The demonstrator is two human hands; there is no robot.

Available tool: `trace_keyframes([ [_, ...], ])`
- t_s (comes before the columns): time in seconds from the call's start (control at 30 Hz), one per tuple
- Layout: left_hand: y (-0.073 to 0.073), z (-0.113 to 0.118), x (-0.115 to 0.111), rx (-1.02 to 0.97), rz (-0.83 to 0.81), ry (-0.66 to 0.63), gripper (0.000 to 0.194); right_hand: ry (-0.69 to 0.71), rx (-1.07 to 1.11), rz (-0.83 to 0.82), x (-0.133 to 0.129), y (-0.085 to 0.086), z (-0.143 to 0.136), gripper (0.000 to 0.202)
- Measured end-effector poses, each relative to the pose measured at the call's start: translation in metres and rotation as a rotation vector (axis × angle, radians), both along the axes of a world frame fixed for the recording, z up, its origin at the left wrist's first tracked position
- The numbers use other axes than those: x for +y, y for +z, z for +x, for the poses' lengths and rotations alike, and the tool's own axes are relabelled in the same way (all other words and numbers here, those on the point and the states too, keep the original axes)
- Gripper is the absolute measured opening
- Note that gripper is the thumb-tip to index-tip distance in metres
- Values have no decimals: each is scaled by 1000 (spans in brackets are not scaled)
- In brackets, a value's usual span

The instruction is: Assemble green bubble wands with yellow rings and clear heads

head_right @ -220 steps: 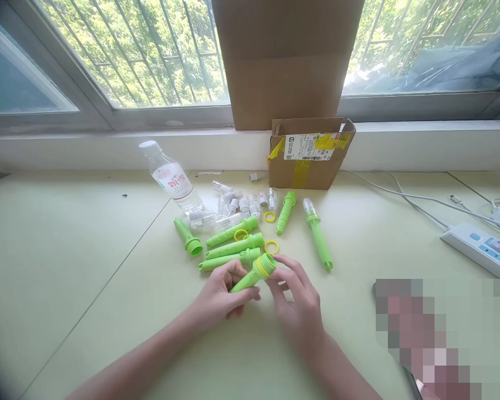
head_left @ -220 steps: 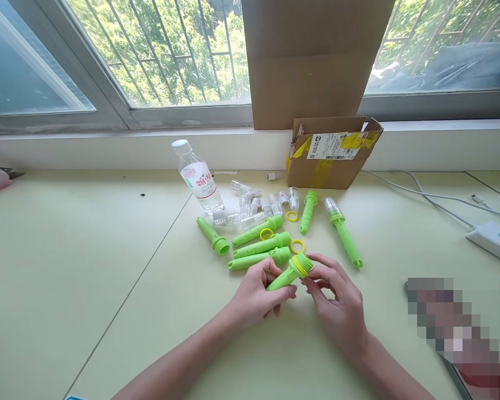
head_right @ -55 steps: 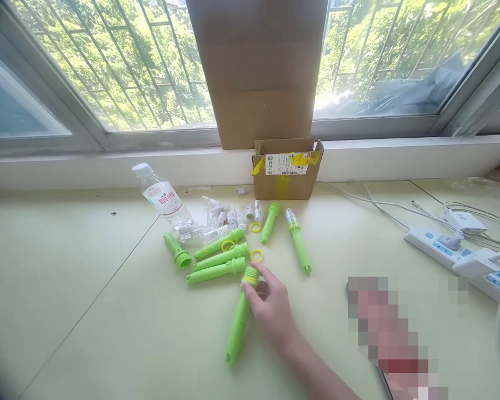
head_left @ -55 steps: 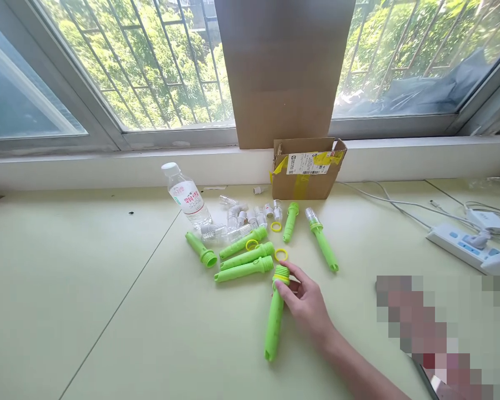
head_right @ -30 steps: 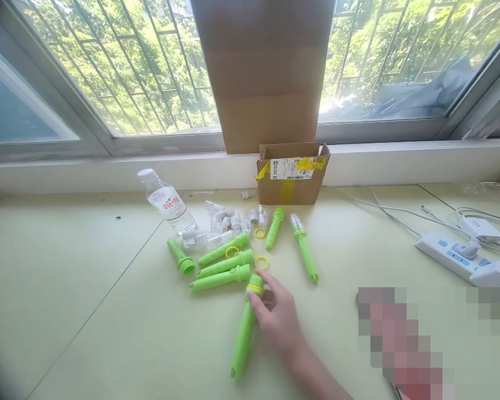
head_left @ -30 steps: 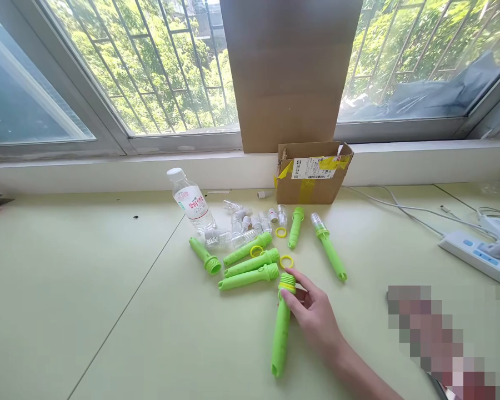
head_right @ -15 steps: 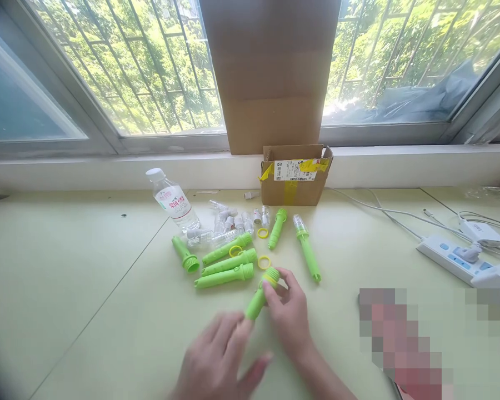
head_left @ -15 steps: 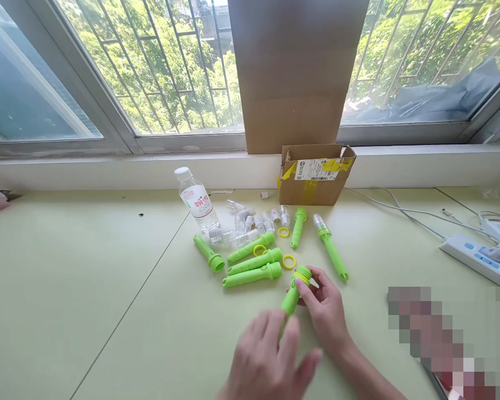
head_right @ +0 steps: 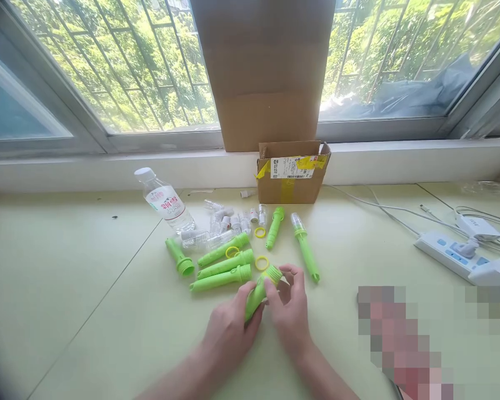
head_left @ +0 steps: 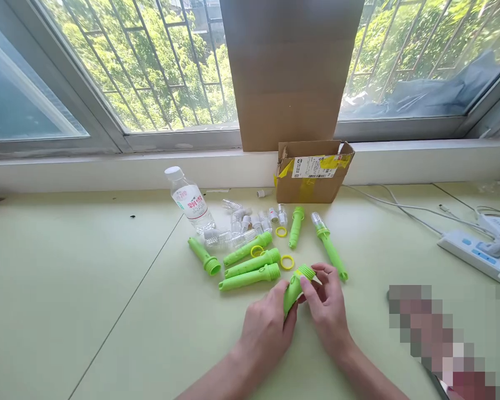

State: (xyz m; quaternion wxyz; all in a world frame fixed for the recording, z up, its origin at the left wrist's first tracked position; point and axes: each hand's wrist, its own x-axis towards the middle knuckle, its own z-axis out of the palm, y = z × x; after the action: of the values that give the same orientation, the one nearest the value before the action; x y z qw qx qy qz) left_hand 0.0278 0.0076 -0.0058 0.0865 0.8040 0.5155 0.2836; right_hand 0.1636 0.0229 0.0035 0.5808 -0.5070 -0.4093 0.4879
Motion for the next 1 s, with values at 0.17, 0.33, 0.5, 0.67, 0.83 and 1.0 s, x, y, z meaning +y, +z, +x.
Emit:
trace_keyframes([
  [0.17, 5, -1, 1, -112, -96, 25, 31, -9, 29, -30, 3, -2, 2, 32],
  [0.33, 9, -3, 2, -244, -210, 12, 26, -34, -8, -49, 5, -2, 2, 34],
  [0.5, 12, -4, 2, -395, -321, -22, 23, -47, 6, -61, 6, -1, 2, 36],
  [0.67, 12, -3, 0, -500, -355, -62, 20, -75, -3, -97, 7, 1, 0, 33],
  [0.83, 11, -3, 0, -630, -409, -71, 18, -21, -8, -68, 17, 8, -16, 29],
  [1.0, 12, -4, 3, -744, -421, 21, 16, -12, -135, 60, 53, 18, -28, 28],
])
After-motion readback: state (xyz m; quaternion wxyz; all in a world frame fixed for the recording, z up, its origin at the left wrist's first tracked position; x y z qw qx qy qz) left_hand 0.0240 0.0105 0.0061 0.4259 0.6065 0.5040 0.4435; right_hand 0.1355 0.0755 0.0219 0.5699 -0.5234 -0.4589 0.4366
